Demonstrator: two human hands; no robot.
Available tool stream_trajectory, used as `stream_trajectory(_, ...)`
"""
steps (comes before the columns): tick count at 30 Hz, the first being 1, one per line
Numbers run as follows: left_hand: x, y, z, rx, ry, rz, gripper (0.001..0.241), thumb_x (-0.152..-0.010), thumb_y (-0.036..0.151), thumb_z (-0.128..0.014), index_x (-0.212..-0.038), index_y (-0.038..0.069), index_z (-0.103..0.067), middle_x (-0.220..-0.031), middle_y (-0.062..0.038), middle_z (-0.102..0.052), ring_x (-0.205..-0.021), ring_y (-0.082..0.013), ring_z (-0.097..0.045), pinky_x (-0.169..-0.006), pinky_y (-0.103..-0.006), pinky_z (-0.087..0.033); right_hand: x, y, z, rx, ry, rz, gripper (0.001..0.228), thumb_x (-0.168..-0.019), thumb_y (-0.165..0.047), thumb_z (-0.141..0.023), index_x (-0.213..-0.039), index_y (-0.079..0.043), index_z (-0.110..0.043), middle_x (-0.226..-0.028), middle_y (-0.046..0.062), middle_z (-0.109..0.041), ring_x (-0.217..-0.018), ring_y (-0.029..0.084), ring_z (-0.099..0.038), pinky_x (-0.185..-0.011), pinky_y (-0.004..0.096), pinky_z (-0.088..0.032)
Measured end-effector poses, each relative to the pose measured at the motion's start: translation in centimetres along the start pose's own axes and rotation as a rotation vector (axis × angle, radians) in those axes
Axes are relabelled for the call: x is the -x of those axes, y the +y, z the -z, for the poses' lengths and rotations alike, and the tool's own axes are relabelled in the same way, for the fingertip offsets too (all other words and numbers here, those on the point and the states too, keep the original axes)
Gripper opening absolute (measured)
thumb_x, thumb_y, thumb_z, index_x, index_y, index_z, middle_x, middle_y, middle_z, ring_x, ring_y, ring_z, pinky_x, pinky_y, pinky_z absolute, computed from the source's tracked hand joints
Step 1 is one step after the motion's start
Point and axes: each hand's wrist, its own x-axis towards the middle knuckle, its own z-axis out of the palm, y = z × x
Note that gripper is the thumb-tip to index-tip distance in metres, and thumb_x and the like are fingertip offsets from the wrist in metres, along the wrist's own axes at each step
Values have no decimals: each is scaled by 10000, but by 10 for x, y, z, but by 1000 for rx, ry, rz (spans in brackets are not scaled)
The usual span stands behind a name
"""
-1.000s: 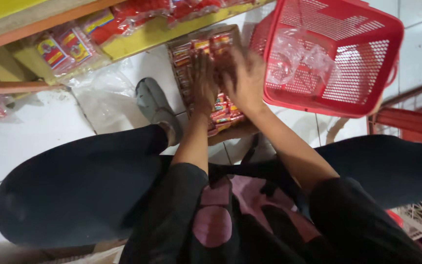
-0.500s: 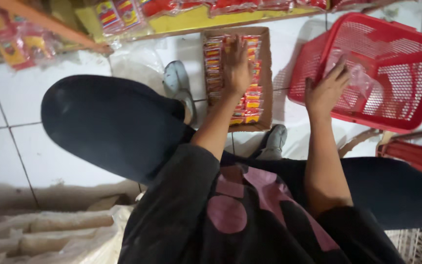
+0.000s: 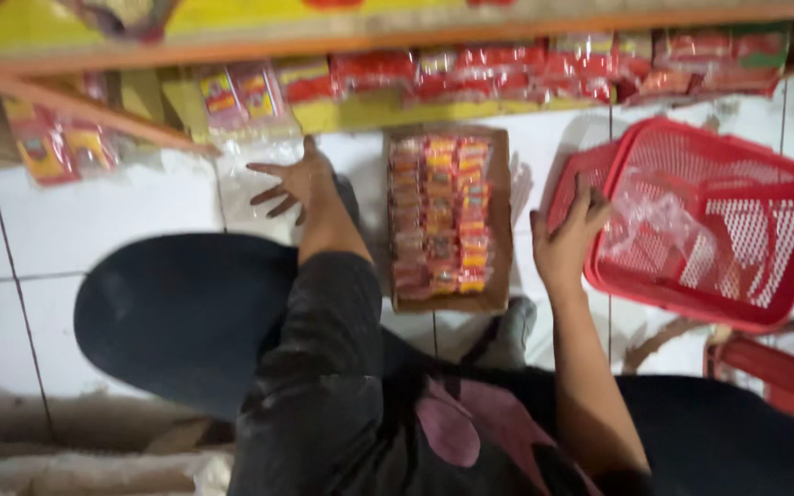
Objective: The person organizes small packaged packets into a cardboard box while sitting on the floor, then places the box on a shelf and arranges more packets onto the shelf by hand.
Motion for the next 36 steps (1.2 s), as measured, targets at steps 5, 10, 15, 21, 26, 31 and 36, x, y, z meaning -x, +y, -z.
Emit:
stream_trajectory(5, -66, 15, -41, -293, 32, -176, 742, -900, 548, -646, -1542, 373, -319, -1696, -217, 20, -1495, -588, -23, -1052, -823, -264, -3, -32, -14, -49, -139, -42, 860, -831, -15, -782, -1582, -26, -363, -1400, 304, -351, -1324, 476, -386, -1152, 547, -336)
stream_trajectory(10, -129, -6, -94, -406, 119, -483, 605, -889, 488, -632, -1366, 118, -594, -1397, -141, -559, -1330, -352, -507, -1054, -533, -489, -3, -59, -25, -85, -256, 11, 790, -820, -10, -753, -1528, -9, -401, -1373, 323, -394, -1264, 488, -418, -1100, 523, -391)
stream_trajectory(15, -77, -63, -124, 3, 37, -509, 534, -897, 478, -620, -1201, 46, -692, -1202, -212, -676, -1067, -418, -664, -926, -529, -518, -4, -76, -31, -116, -321, 59, 668, -861, -38, -762, -1468, -63, -486, -1318, 275, -527, -1211, 457, -490, -1060, 503, -445)
stream_trajectory(21, 100, -103, -91, 764, -207, -933, 361, -983, 242, -479, -1199, 86, -722, -1101, -130, -772, -1014, -232, -731, -934, -346, -574, -12, -101, -31, -447, -450, 73, 811, -812, -18, -739, -1541, -54, -387, -1384, 206, -488, -1268, 350, -496, -1027, 444, -502)
stream_trajectory(26, 181, -97, -33, 408, -1062, -1062, 344, -1022, 357, -618, -1263, 118, -678, -1199, -96, -706, -1060, -236, -698, -937, -373, -566, -29, -70, -16, -959, -534, -50, 702, -832, 84, -695, -1483, -60, -477, -1511, 67, -510, -1422, 183, -472, -1047, 318, -539)
stream_trajectory(31, 201, -85, -37, 372, -1520, -746, 488, -976, 479, -610, -1369, 190, -581, -1319, -74, -631, -1175, -262, -669, -980, -379, -574, -33, 45, 28, -258, 109, -8, 345, -1007, -27, -813, -1304, -5, -638, -1238, 114, -622, -1130, 226, -594, -997, 368, -502)
stream_trajectory(36, 172, -81, -58, 195, -794, -1133, 299, -935, 325, -670, -1161, 132, -701, -1114, -46, -740, -1023, -181, -739, -860, -321, -606, -47, 145, 92, 104, 526, -72, 521, -769, 18, -779, -1271, -14, -640, -1324, 152, -520, -1185, 311, -607, -1012, 438, -511)
